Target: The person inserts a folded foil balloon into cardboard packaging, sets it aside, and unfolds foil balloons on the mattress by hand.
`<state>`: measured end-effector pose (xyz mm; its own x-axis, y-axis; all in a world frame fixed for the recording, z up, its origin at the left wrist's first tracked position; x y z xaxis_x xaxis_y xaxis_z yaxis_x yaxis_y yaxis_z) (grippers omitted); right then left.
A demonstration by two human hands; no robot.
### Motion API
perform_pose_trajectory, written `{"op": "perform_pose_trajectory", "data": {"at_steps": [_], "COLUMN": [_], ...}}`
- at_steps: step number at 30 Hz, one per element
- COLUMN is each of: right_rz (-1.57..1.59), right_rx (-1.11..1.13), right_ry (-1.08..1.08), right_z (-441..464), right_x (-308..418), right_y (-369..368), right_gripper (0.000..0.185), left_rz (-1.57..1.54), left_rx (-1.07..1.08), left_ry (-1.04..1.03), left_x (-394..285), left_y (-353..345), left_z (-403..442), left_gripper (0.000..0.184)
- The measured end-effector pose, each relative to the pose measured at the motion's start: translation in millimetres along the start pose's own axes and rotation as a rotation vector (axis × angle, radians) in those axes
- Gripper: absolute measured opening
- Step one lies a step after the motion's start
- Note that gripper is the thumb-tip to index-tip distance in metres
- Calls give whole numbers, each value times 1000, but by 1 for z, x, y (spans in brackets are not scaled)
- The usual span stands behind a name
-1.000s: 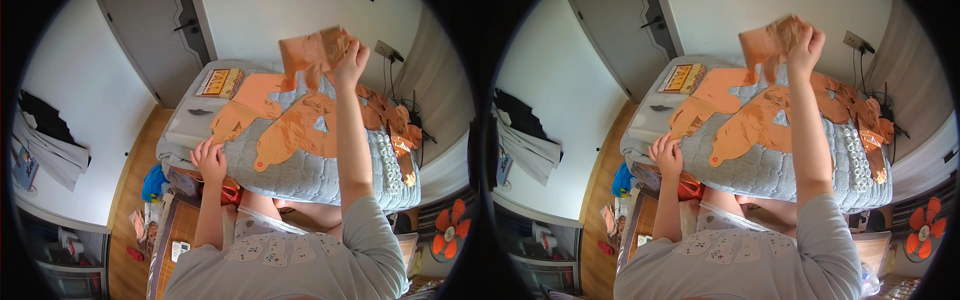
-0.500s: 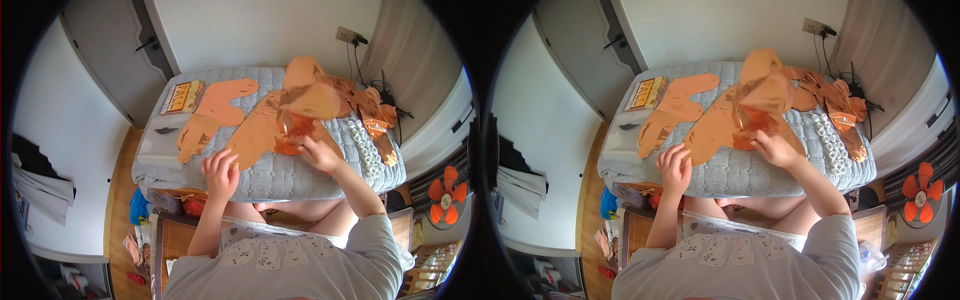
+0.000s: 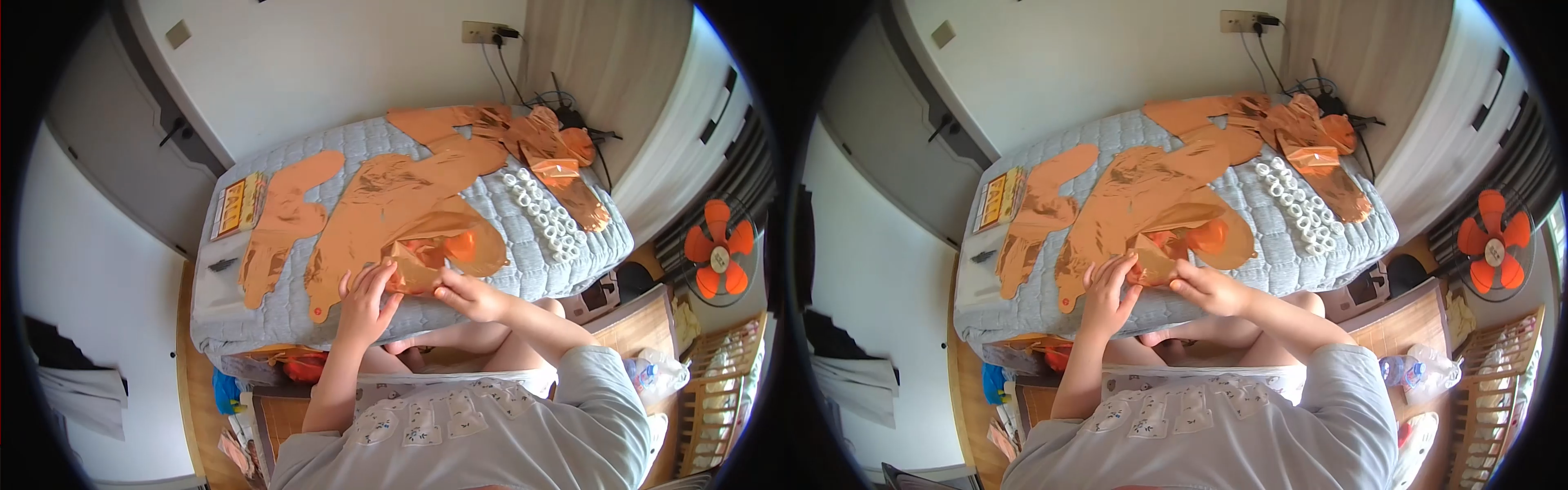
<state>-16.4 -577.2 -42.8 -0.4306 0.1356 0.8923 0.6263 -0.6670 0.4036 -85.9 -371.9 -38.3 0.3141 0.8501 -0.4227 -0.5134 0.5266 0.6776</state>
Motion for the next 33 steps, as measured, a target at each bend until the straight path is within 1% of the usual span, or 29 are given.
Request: {"op": "perform_pose_trajectory", "data": {"at_steps": [1, 2, 4, 5, 6, 7, 8, 10, 12, 14, 16, 17, 19, 20, 21, 22, 24, 25, 26, 28, 29, 30, 31, 32, 33], "right_rz": [26, 26, 60, 37, 34, -103, -240, -440, -670, -720, -836, -845, -821, -793, -780, -782, -837, -865, -869, -808, -809, -755, -699, -700, -586], "right_rx": [34, 13, 4, -6, -33, -126, -214, -496, -658, -744, -667, -578, -557, -529, -511, -513, -545, -533, -531, -556, -552, -597, -641, -637, -666], "right_ry": [30, 24, 193, 192, 183, 204, 223, 211, 15, -140, -75, -74, -61, -36, 61, 54, 52, 113, 112, 127, 127, 103, 77, 76, -42], "right_z": [-4, -7, -19, -26, -33, -41, -51, -77, -111, -144, -160, -167, -171, -170, -167, -167, -164, -163, -163, -161, -160, -160, -161, -160, -160], "right_x": [6, 5, 13, 14, 11, 8, 5, -7, -27, -53, -62, -81, -83, -84, -88, -96, -99, -95, -96, -101, -104, -107, -111, -109, -111], "right_y": [3, 7, 19, 34, 52, 75, 99, 155, 214, 267, 299, 311, 317, 317, 317, 317, 318, 319, 320, 324, 324, 328, 331, 330, 333], "right_gripper": [28, 28, 38, 43, 43, 38, 34, 25, 19, 19, 22, 25, 25, 24, 23, 23, 22, 20, 20, 18, 18, 17, 17, 17, 17], "left_rz": [25, 49, 46, 52, 58, 64, 56, 126, 129, 90, 49, -9, -103, -110, -151, -192, -216, -231, -235, -269, -212, -215, -106, 4, 62], "left_rx": [43, 87, 118, 112, 104, 73, 86, 59, 72, 101, 121, 151, 209, 216, 249, 280, 293, 302, 299, 377, 431, 430, 555, 679, 802], "left_ry": [13, 23, -32, -27, -20, 8, -8, 15, -9, -106, -148, -199, -289, -291, -344, -397, -425, -452, -451, -447, -432, -429, -426, -421, -450], "left_x": [-2, -4, -7, -8, -11, -13, -20, -33, -52, -79, -111, -129, -158, -169, -181, -192, -204, -210, -216, -226, -230, -232, -233, -232, -233], "left_y": [-5, -10, -15, -15, -16, -18, -21, -23, -33, -49, -66, -76, -100, -111, -124, -135, -160, -172, -181, -200, -207, -211, -222, -233, -239], "left_z": [3, 5, 9, 12, 14, 16, 18, 23, 29, 35, 45, 51, 65, 76, 86, 96, 119, 130, 142, 160, 167, 173, 175, 177, 182], "left_gripper": [43, 42, 40, 38, 36, 33, 33, 30, 27, 26, 24, 24, 24, 24, 24, 23, 23, 22, 22, 23, 31, 31, 38, 46, 59]}}
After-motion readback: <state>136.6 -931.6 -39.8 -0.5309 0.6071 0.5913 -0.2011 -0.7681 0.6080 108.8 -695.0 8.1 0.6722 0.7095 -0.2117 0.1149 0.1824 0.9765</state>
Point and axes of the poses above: each hand's wrist, its own z-axis towards the middle knuckle, its own y-axis out of the back of the hand, x = y × z, the point moved 5 cm from there along z, towards the middle knuckle, and after that the axes turned 8 degrees about -x, right-handed, at the moved point
